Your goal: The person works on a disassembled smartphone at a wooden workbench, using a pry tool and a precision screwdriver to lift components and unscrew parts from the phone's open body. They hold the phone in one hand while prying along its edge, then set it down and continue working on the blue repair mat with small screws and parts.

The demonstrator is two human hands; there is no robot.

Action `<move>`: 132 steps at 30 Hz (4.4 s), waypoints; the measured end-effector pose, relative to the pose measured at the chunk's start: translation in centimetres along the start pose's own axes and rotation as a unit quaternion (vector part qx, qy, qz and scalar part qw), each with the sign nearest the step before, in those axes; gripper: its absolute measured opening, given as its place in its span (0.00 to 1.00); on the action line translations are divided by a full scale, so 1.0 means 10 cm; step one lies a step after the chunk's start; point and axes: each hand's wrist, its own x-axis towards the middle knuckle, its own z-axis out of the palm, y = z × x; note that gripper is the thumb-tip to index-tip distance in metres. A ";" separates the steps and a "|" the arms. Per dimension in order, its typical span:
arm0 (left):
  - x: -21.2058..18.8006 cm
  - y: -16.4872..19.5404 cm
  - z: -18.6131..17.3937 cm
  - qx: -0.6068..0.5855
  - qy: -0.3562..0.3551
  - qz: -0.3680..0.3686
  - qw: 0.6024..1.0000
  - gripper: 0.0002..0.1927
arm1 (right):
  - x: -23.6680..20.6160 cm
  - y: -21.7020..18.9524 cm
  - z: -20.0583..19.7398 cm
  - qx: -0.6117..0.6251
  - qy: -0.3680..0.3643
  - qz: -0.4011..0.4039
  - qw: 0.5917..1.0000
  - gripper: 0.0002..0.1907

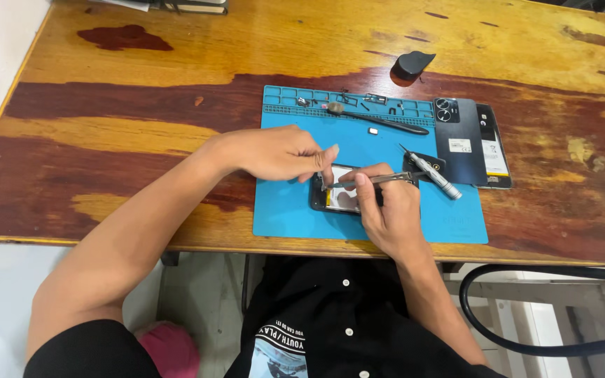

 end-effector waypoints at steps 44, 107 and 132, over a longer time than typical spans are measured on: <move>-0.95 -0.54 -0.24 -0.063 0.032 0.131 0.989 0.15 | 0.15 -0.80 0.85 -0.015 -0.032 0.010 0.999 0.06; -2.15 -0.75 -0.62 -0.033 0.067 0.195 0.978 0.04 | 0.36 -1.95 1.69 0.121 -0.026 -0.025 0.992 0.12; -2.32 -0.67 -0.72 -0.020 0.073 0.230 0.970 0.10 | 0.43 -2.10 1.71 0.079 0.004 -0.050 0.996 0.07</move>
